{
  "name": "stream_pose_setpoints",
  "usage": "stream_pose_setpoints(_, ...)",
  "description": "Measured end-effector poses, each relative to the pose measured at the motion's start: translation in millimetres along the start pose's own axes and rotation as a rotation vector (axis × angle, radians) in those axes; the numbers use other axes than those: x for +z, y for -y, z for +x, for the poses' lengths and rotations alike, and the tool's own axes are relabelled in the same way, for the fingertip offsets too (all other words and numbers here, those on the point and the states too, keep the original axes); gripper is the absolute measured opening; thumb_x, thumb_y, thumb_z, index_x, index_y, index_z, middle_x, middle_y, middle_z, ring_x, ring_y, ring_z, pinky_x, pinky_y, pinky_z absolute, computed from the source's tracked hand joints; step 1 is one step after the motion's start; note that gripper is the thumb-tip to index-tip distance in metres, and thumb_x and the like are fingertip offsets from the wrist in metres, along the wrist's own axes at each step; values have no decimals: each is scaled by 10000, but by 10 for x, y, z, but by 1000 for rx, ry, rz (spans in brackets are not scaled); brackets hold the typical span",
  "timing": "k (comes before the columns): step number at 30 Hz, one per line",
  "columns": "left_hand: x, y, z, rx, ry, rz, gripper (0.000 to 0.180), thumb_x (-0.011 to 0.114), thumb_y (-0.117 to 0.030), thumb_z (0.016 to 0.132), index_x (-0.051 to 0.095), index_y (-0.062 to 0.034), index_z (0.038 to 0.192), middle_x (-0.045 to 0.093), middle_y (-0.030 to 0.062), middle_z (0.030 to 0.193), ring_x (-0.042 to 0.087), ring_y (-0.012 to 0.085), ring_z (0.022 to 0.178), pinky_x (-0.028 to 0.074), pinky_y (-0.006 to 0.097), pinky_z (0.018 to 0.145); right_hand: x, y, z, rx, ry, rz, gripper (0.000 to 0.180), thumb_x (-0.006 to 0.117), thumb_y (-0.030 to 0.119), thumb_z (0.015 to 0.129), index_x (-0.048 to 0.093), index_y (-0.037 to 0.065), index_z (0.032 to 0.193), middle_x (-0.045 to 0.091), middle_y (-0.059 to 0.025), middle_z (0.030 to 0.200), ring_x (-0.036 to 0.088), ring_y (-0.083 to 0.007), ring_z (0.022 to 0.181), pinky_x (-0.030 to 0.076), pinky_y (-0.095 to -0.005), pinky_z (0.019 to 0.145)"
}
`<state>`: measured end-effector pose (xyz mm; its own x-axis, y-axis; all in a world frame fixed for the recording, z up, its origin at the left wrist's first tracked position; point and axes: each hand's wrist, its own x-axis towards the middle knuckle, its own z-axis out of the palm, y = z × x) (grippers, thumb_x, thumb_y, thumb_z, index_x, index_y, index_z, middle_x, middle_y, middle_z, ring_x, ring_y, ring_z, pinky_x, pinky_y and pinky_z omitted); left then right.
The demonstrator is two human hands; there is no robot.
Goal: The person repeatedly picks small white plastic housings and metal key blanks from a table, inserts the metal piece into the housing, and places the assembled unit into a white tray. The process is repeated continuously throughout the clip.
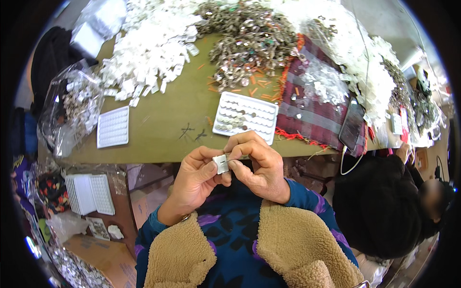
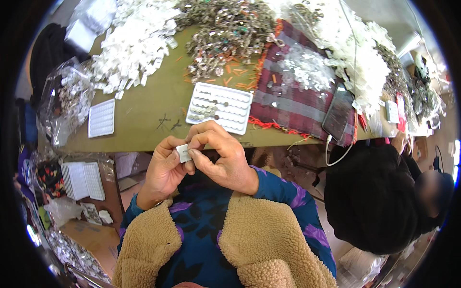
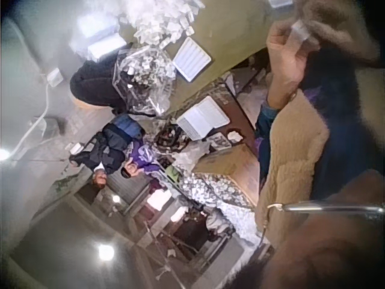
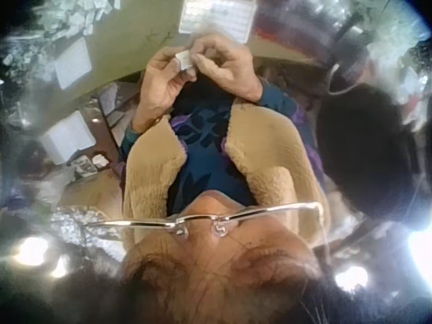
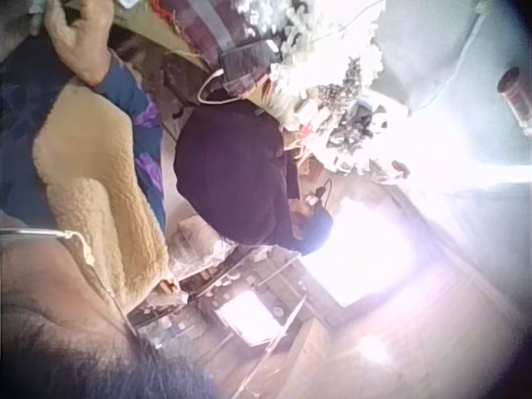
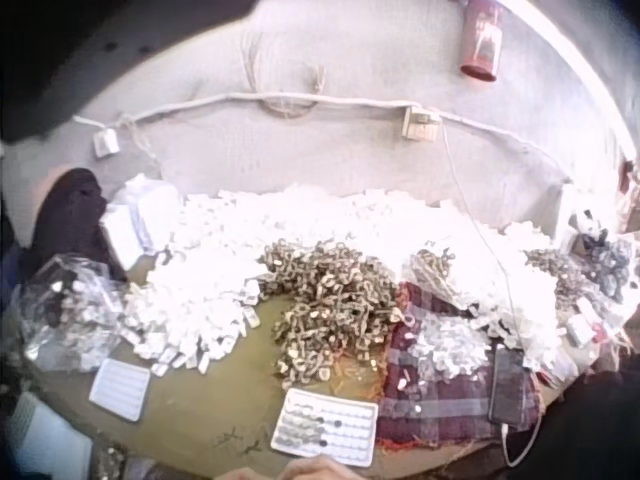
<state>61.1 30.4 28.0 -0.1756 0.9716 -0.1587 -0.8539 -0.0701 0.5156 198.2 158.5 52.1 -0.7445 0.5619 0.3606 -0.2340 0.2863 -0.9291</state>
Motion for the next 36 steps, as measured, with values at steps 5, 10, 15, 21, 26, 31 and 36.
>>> stream_pose_setpoints(5,17,-48,-84,16,-42,54,259,618,-139,970,584,29,1164,684,152,978,702,211,772,606,324,680,120,8,8,-11,-5,-64,132,654,-42,820,604,-9,938,617,-131,993,618,-204,893,520,-302,774)
stream_pose_setpoints(10,33,-69,-105,12,-80,45,215,581,-90,968,590,53,1128,683,155,922,689,197,722,604,310,640,111,45,35,-41,46,-134,142,650,-46,806,604,-2,932,627,-140,992,631,-210,887,526,-302,773)
stream_pose_setpoints(15,60,-74,-88,-11,-177,120,203,591,-109,943,606,49,1069,683,130,855,672,171,663,587,290,601,104,32,35,-86,87,-191,149,658,-40,794,604,8,924,636,-144,991,643,-228,854,530,-307,756)
stream_pose_setpoints(21,112,-50,-47,-17,-209,200,195,602,-127,942,623,39,1041,681,116,829,665,167,645,576,291,585,96,-54,10,-64,10,-125,150,676,-54,796,595,6,907,634,-125,967,637,-234,831,530,-316,715)
stream_pose_setpoints(26,116,-26,-14,-9,-158,147,195,589,-113,962,623,40,1079,681,124,835,670,182,658,578,300,587,54,-68,-17,9,-15,-66,143,673,-54,797,596,3,903,636,-124,950,638,-230,826,533,-317,709)
stream_pose_setpoints(31,90,3,-22,-8,-142,119,215,578,-119,985,617,45,1119,686,133,851,682,197,679,587,309,602,19,-27,3,-51,12,-169,148,675,-65,782,595,-4,891,628,-126,948,639,-232,817,534,-320,694)
stream_pose_setpoints(36,66,-2,-28,-35,-160,97,212,590,-116,979,621,47,1110,692,131,854,686,192,680,589,306,612,5,16,15,-141,74,-242,174,675,-76,764,584,-6,895,616,-134,968,643,-260,811,538,-333,690)
